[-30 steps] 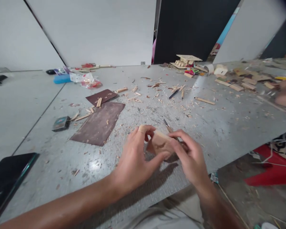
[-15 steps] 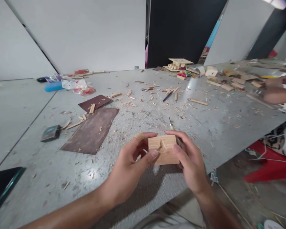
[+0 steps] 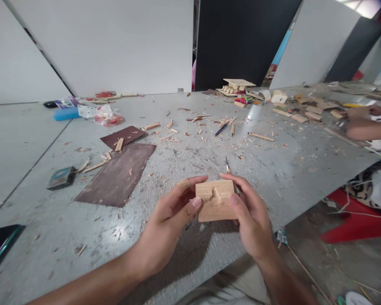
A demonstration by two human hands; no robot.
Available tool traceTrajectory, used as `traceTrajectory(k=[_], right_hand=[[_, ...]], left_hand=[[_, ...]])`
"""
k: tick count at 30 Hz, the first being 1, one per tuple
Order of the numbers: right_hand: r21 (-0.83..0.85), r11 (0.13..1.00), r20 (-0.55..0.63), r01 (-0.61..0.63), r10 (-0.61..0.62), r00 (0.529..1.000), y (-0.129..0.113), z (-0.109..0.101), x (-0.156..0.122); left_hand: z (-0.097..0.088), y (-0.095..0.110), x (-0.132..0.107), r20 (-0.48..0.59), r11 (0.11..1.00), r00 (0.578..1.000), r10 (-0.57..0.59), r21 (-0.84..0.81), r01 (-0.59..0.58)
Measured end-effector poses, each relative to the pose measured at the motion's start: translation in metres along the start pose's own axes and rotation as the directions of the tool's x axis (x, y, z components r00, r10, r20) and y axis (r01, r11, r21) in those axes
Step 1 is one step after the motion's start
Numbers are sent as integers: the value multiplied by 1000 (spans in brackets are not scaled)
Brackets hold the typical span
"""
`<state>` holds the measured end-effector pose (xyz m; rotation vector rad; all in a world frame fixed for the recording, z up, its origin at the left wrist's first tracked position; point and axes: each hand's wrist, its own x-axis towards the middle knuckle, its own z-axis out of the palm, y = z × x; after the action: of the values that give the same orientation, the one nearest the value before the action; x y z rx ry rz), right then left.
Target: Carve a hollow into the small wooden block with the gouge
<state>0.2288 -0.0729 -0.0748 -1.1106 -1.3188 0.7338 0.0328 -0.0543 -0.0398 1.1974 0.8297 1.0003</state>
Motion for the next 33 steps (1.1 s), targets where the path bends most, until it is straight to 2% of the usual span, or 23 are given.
traceTrajectory(k=[3,5,8,11,23,28,31,33], right_hand=[[37,999,-7,-7,7,1000,1,-1,-4],[105,994,28,-10,7,1000,5,-3,-8],[166,985,66,44,-55,996,11,-5,-13],[155,985,48,81,-89,995,14,-6,-15],[170,980,56,106,-118,992,10,-6,-18],[169,983,82,64,-79,994,9,-8,-18],[162,985,69,65,-77,995,9,-7,-18],[157,985,44,78,-86,995,9,-6,-18]], left_hand=[[0,1,0,-20,1000,1000,6,-19,-6],[0,2,0,-38,999,999,18,-36,-19],[1,3,-1,-35,998,999,28,-60,-30],[2,5,-3,-21,996,999,32,-87,-34],[3,6,-10,18,993,999,40,-113,-38],[-3,7,-14,114,990,984,136,32,-140],[-3,9,-14,116,977,979,169,113,-182],[-2,11,-12,104,980,980,169,90,-178]])
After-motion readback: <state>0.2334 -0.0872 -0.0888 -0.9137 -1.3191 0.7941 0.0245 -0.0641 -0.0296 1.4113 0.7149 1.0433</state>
